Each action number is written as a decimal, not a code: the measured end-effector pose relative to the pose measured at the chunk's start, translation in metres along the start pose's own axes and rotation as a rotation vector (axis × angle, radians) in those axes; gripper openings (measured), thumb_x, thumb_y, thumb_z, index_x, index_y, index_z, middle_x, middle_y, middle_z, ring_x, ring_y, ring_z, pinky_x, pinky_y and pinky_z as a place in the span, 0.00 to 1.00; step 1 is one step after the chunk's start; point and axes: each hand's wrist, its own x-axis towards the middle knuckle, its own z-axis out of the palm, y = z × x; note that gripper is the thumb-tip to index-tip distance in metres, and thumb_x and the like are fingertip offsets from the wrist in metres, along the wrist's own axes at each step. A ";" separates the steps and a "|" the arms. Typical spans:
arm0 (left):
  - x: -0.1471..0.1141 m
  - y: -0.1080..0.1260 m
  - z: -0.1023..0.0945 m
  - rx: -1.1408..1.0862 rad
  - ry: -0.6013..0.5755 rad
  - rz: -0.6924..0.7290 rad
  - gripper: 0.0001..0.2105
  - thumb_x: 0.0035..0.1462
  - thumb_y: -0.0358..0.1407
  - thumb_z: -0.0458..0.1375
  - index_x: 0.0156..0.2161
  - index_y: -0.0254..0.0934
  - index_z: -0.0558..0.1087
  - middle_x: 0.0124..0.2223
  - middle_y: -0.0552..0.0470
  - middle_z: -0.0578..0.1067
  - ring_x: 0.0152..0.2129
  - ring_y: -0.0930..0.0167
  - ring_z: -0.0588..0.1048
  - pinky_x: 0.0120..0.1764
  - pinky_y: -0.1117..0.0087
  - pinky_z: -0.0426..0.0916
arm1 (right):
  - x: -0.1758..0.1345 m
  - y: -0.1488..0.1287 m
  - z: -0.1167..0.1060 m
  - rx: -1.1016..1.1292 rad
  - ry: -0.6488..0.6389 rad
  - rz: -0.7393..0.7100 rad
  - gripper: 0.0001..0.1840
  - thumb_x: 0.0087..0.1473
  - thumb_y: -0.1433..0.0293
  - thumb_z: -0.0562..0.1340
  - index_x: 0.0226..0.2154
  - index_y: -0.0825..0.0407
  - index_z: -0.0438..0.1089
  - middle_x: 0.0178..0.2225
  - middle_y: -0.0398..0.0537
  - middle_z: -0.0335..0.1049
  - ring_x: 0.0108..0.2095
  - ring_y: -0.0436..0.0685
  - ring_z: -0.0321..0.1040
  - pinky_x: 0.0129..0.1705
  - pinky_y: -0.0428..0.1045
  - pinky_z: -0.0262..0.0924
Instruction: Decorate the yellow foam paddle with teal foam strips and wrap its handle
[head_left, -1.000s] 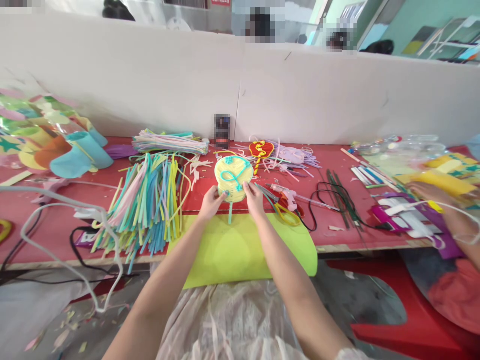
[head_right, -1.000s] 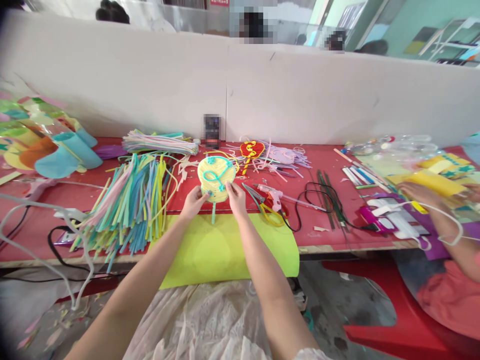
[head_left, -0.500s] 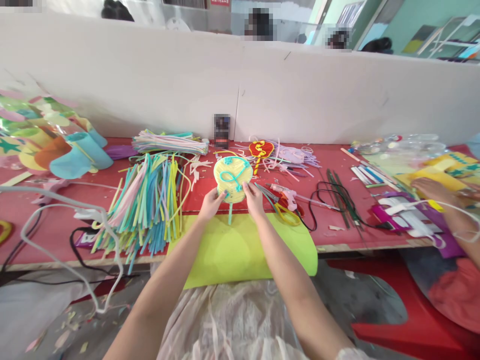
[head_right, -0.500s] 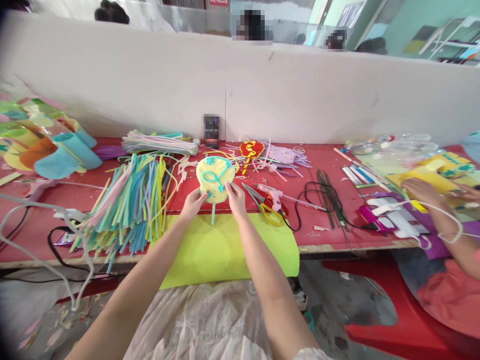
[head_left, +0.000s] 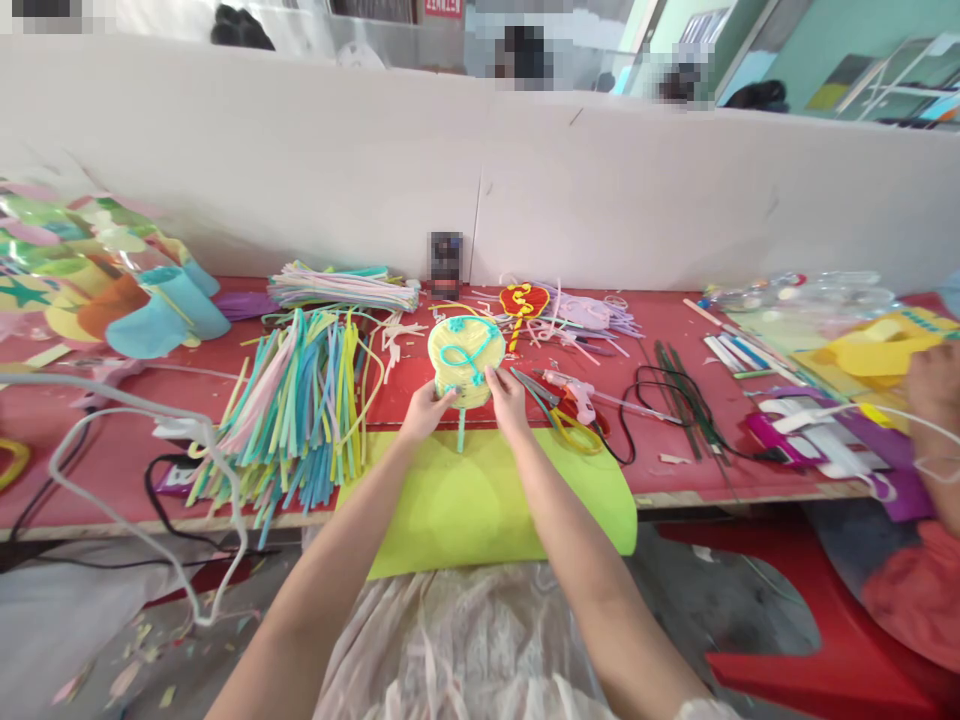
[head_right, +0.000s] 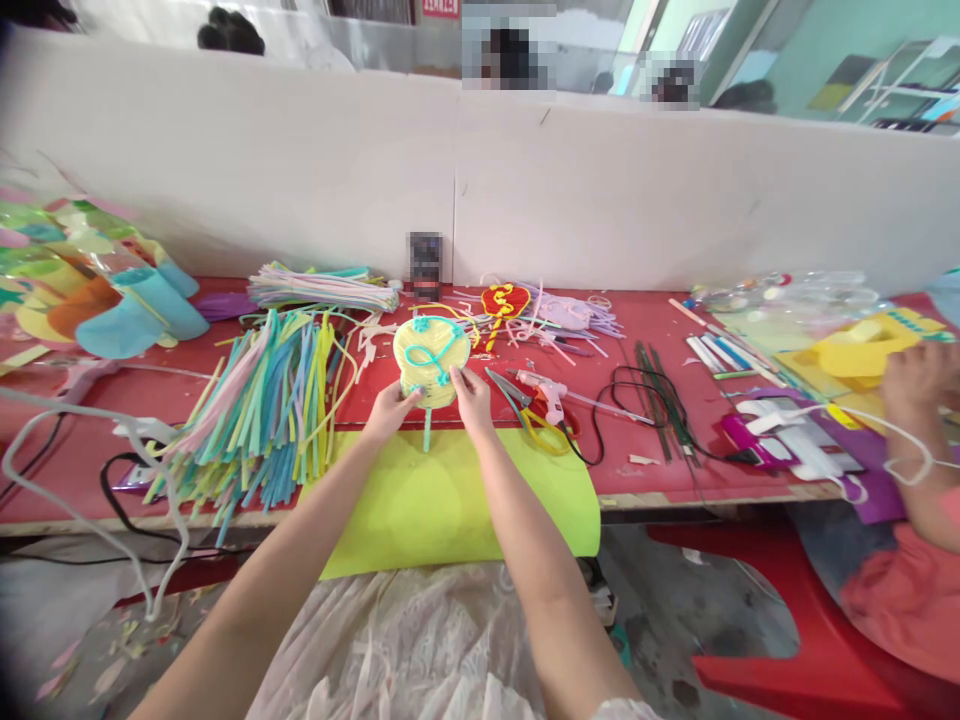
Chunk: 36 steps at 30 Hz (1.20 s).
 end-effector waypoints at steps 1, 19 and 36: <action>0.000 0.000 0.000 0.021 0.012 0.001 0.17 0.47 0.46 0.60 0.36 0.34 0.73 0.34 0.50 0.76 0.31 0.68 0.73 0.36 0.69 0.67 | 0.000 0.000 0.000 0.006 -0.007 -0.002 0.19 0.51 0.53 0.56 0.22 0.51 0.61 0.21 0.40 0.55 0.24 0.49 0.51 0.27 0.45 0.50; 0.001 -0.009 -0.003 0.013 0.050 0.010 0.18 0.47 0.47 0.60 0.37 0.33 0.73 0.34 0.50 0.76 0.31 0.68 0.73 0.36 0.69 0.67 | 0.002 0.008 0.003 0.114 -0.020 0.071 0.19 0.51 0.53 0.55 0.32 0.52 0.69 0.29 0.44 0.68 0.32 0.53 0.64 0.36 0.48 0.59; 0.002 -0.010 -0.006 -0.166 0.095 -0.093 0.23 0.45 0.51 0.60 0.39 0.32 0.73 0.38 0.46 0.77 0.37 0.63 0.75 0.38 0.63 0.71 | 0.002 0.010 0.000 -0.010 0.025 0.016 0.20 0.53 0.56 0.53 0.39 0.53 0.70 0.40 0.52 0.71 0.43 0.58 0.66 0.45 0.53 0.60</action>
